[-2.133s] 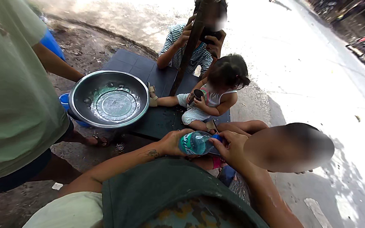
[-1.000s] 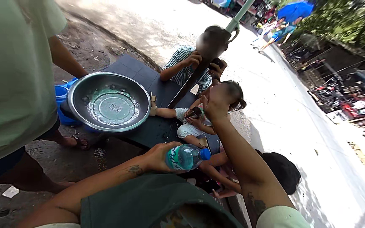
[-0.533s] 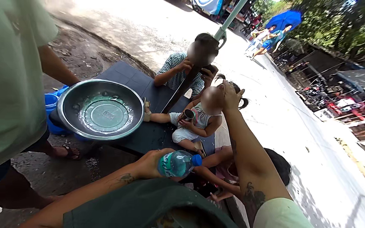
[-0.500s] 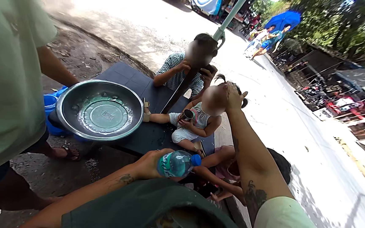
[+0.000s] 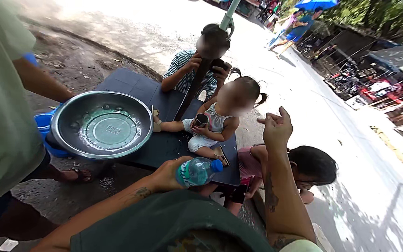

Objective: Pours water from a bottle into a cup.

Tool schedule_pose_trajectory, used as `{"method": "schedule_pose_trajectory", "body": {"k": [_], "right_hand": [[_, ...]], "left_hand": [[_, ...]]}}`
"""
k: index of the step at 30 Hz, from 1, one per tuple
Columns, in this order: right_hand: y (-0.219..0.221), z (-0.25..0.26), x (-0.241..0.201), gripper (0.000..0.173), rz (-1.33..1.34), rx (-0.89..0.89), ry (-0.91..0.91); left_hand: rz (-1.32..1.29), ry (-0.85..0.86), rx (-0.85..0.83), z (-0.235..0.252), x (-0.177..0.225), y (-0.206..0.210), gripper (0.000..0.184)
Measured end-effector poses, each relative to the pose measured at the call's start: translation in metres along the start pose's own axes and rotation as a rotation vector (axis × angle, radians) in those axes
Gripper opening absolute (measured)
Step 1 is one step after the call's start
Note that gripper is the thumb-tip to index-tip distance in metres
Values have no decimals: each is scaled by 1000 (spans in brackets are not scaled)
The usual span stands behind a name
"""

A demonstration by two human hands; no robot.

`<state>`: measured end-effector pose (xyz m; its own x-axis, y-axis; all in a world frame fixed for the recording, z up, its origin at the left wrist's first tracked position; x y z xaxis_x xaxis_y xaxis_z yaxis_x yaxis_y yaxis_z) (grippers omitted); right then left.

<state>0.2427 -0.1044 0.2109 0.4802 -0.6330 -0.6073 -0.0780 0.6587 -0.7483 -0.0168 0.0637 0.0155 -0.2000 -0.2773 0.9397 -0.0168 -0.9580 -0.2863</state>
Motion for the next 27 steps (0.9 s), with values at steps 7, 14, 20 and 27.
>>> {"method": "schedule_pose_trajectory", "body": {"k": [7,14,20,27], "right_hand": [[18,-125,16,50,48,-270,-553],[-35,-151,6,32,-141,-647,-897],[-43,-171,17,40,-156,-493,-588],[-44,-159,19,55,-455,-273,-1046]], "left_hand": [[-35,6,-156,28,18,-1,89],[-1,196,-469,69,32,13,77],[-15,177,-538,76,40,29,78],[-60,169,-650,82,47,29,75]]}}
Point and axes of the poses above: each hand's wrist, its own z-axis towards the middle knuckle, its own y-axis out of the palm, x = y × z, the point moved 2 cm from there along z, towards the middle knuckle, and after that the axes turned 9 degrees about -x, right-handed, at the moved point
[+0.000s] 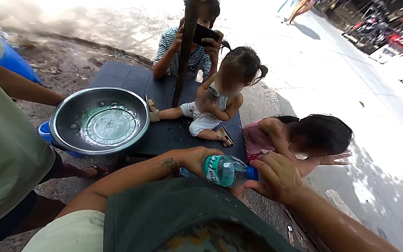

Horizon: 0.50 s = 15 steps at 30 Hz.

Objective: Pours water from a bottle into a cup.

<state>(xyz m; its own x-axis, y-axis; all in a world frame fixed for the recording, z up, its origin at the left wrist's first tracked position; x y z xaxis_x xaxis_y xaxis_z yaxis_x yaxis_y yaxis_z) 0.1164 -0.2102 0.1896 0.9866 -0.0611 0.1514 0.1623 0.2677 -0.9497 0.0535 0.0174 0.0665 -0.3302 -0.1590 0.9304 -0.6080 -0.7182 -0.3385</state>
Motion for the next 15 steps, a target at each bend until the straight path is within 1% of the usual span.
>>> {"method": "schedule_pose_trajectory", "body": {"k": [1,3,5,6,7,9,12,15], "right_hand": [[-1,3,6,56,-80,22,-100],[3,9,16,56,-136,61,-258],[10,14,19,53,-137,79,-322],[13,16,19,51,-126,78,-302],[16,19,19,51,-103,70,-248],[24,22,17,53,-24,43,-60],[34,31,4,55,66,-57,362],[41,40,-7,52,145,-255,720]], "left_hand": [[-13,-11,-38,3,2,-1,76],[-21,-55,-92,7,7,-3,77],[0,-86,-98,8,10,-2,75],[3,-101,-82,6,10,-1,76],[-3,-120,-52,4,10,0,77],[-30,-164,39,-3,6,5,83],[-30,-276,172,-13,2,12,88],[-2,-378,260,-19,1,24,86]]}}
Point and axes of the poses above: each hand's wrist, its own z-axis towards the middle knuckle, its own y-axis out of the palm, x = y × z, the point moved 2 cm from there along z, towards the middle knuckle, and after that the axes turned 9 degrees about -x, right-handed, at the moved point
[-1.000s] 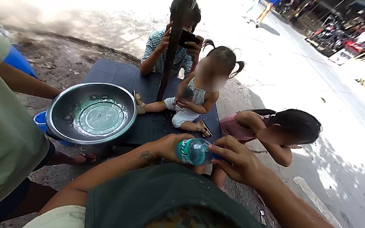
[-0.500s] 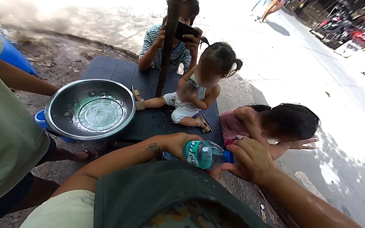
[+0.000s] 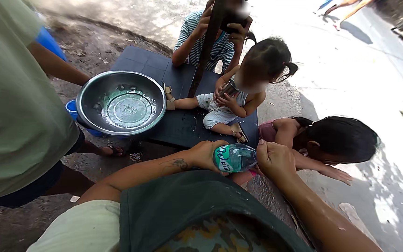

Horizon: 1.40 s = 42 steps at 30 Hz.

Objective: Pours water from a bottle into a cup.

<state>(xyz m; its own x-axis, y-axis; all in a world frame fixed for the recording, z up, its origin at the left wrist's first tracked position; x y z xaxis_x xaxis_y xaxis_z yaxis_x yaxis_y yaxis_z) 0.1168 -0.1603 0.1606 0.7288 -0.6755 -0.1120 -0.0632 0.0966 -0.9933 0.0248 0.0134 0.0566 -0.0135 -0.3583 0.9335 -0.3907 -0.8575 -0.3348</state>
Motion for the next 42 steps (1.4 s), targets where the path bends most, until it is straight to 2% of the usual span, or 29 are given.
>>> {"method": "schedule_pose_trajectory", "body": {"k": [2,4,6,7,9,11,13,15,21,27,30,33,35,37,39,41,42], "right_hand": [[2,6,-7,53,27,-177,195],[5,14,-11,55,33,-322,315],[9,17,-8,59,40,-344,265],[14,14,-3,61,41,-250,132],[26,8,15,67,27,73,-302],[27,4,28,68,-26,244,-637],[25,2,32,67,-89,318,-815],[26,3,32,58,-98,346,-849],[38,6,17,53,0,285,-544],[38,2,-3,50,-25,264,-215],[30,7,-16,53,11,164,-61],[25,6,-14,64,279,29,1],[29,-2,-5,61,374,-20,33],[37,-13,6,52,334,-86,114],[43,-25,19,43,290,-268,228],[46,-33,31,39,268,-456,354],[48,-37,36,37,260,-489,389]], "left_hand": [[13,-51,32,-3,-5,5,86],[25,-106,46,-4,-9,7,86],[26,-126,59,-4,-13,9,87],[24,-112,61,-5,-14,7,87],[0,-35,21,-6,-15,0,85],[-27,48,-82,-3,-15,-7,82],[-10,92,-183,3,-17,-10,78],[-6,97,-233,9,-18,-10,76],[-32,16,-165,3,-23,-9,74],[-37,-13,-85,-2,-24,-10,77],[-47,-26,9,-4,-26,-12,81],[-92,-40,188,-4,-39,-19,82],[-194,-97,344,-3,-52,-30,83],[-259,-115,559,3,-69,-45,88],[-255,-128,743,12,-87,-62,93],[-302,-214,842,16,-88,-82,94],[-355,-252,870,17,-78,-91,91]]}}
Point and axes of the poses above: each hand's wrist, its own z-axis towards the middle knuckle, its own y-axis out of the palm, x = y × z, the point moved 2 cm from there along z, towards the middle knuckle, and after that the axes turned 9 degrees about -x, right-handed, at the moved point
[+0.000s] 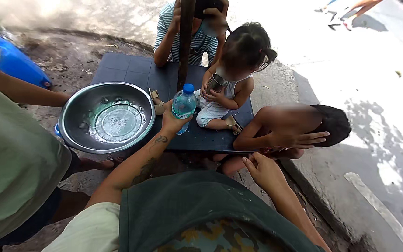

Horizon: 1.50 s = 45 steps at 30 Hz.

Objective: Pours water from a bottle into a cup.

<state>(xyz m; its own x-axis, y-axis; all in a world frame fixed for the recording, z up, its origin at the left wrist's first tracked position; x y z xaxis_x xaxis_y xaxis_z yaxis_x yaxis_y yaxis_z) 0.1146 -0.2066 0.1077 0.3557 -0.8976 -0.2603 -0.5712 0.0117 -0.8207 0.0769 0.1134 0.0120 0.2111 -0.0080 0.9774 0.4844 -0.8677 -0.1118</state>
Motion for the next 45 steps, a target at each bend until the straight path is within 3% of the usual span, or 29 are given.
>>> {"method": "schedule_pose_trajectory", "body": {"k": [3,6,7,14,19,26,29,32,36,39,45], "right_hand": [[5,-3,15,36,2,-12,52],[9,-1,27,35,8,-44,106],[10,0,30,35,12,-53,119],[16,11,39,35,26,-213,154],[22,22,40,36,-3,-318,81],[23,38,41,34,6,-363,35],[24,44,39,34,-5,-380,11],[25,50,36,36,-60,-415,-23],[28,59,27,37,-107,-463,-98],[34,65,19,38,-158,-506,-167],[51,76,-4,40,-277,-578,-307]], "left_hand": [[12,-35,90,16,6,-4,89],[106,210,232,49,-58,2,92],[104,220,257,54,-69,4,93],[128,67,257,64,-70,6,98],[211,-26,215,75,-74,-1,105],[174,-29,202,62,-77,-5,128],[142,-28,187,40,-72,-5,121],[104,-139,115,2,-66,-3,100],[138,-466,-218,-59,-51,-6,64],[239,-581,-373,-95,-50,-12,55],[247,-720,-198,-158,-94,-36,55]]}}
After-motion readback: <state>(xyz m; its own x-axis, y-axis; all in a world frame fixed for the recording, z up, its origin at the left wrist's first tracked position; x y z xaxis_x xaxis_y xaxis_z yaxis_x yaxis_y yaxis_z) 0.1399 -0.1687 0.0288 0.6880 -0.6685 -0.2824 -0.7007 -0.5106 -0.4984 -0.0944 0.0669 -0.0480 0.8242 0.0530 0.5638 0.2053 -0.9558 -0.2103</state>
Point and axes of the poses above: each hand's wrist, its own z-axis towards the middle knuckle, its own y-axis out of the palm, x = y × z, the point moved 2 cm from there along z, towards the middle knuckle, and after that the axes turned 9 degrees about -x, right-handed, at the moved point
